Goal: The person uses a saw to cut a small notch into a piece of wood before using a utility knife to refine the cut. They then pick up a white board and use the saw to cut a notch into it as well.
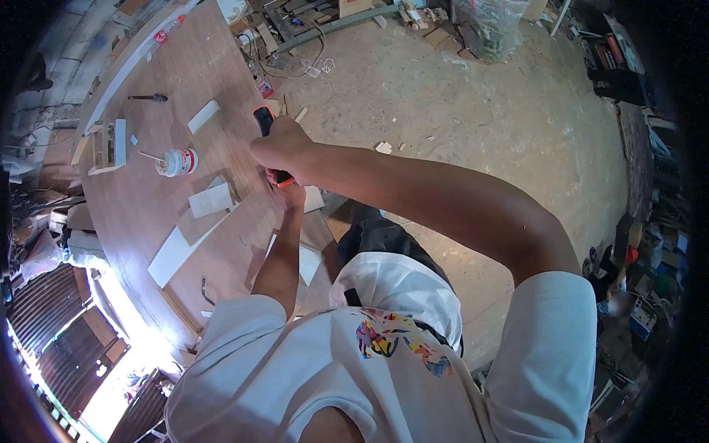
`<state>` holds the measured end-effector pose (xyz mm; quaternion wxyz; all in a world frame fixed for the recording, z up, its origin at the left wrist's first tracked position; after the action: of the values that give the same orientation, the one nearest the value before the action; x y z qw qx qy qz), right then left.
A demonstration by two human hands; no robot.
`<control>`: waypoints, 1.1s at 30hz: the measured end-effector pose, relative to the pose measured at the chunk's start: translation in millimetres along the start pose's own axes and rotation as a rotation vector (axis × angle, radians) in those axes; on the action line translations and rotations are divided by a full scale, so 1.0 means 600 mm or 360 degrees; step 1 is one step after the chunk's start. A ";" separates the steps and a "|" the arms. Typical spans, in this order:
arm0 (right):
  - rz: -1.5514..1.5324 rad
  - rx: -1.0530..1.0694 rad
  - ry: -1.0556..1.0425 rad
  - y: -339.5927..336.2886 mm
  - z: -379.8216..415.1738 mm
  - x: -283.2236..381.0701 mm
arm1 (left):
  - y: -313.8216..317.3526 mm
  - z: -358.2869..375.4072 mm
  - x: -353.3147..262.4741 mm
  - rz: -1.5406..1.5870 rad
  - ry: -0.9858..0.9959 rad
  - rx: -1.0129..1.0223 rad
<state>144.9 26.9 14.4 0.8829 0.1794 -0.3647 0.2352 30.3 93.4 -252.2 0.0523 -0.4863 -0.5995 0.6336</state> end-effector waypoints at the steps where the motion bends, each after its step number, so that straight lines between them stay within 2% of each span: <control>1: -0.0004 -0.0001 -0.0003 0.002 -0.006 -0.005 | -0.001 0.001 -0.001 -0.0005 0.0013 -0.0019; 3: -0.0003 0.0010 -0.0002 0.001 -0.023 -0.023 | 0.000 -0.001 -0.007 -0.0050 -0.0030 0.0035; 5: 0.0247 -0.0073 -0.0313 -0.009 -0.064 -0.074 | -0.002 0.002 0.007 -0.0104 -0.0045 0.0092; 6: 0.0253 -0.0076 -0.0335 -0.017 -0.113 -0.105 | 0.013 -0.003 0.014 -0.0155 0.0021 0.0046; 8: -0.0293 -0.0028 -0.0069 -0.023 -0.203 -0.169 | 0.018 0.004 0.016 -0.0218 0.0055 0.0007; 11: -0.0270 -0.0097 0.0021 -0.007 -0.222 -0.144 | 0.006 -0.007 0.003 -0.0168 0.0098 -0.0056; 16: -0.0135 -0.0258 0.0041 0.006 -0.185 -0.125 | 0.009 -0.003 0.008 -0.0180 0.0074 -0.0015; 19: -0.0046 -0.0157 0.0013 0.014 -0.140 -0.069 | 0.005 -0.004 0.003 -0.0172 0.0148 -0.0125; 21: 0.0069 -0.0012 0.0041 0.021 -0.118 -0.031 | 0.004 -0.001 0.003 -0.0182 0.0121 -0.0087; 23: 0.0088 -0.0039 0.0023 0.016 -0.078 -0.003 | 0.008 -0.005 0.003 -0.0182 0.0097 -0.0058; 27: 0.0060 -0.0041 -0.0021 0.005 -0.023 0.000 | 0.010 -0.001 0.008 -0.0193 0.0094 -0.0072; 33: 0.0071 0.0007 -0.0063 0.012 -0.034 -0.026 | 0.003 0.007 0.001 -0.0032 -0.0012 -0.0038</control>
<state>142.4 38.5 -9.7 0.8697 0.1776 -0.3854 0.2521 28.1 90.6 -254.7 0.0506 -0.4784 -0.6121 0.6276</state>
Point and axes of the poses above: each hand's wrist, its own z-axis away from the middle knuckle, its own y-axis out of the palm, x = y × z, the point moved 2 cm from there along -z, towards the middle knuckle, and after that the axes turned 9 degrees about -y, right-handed, at the moved point
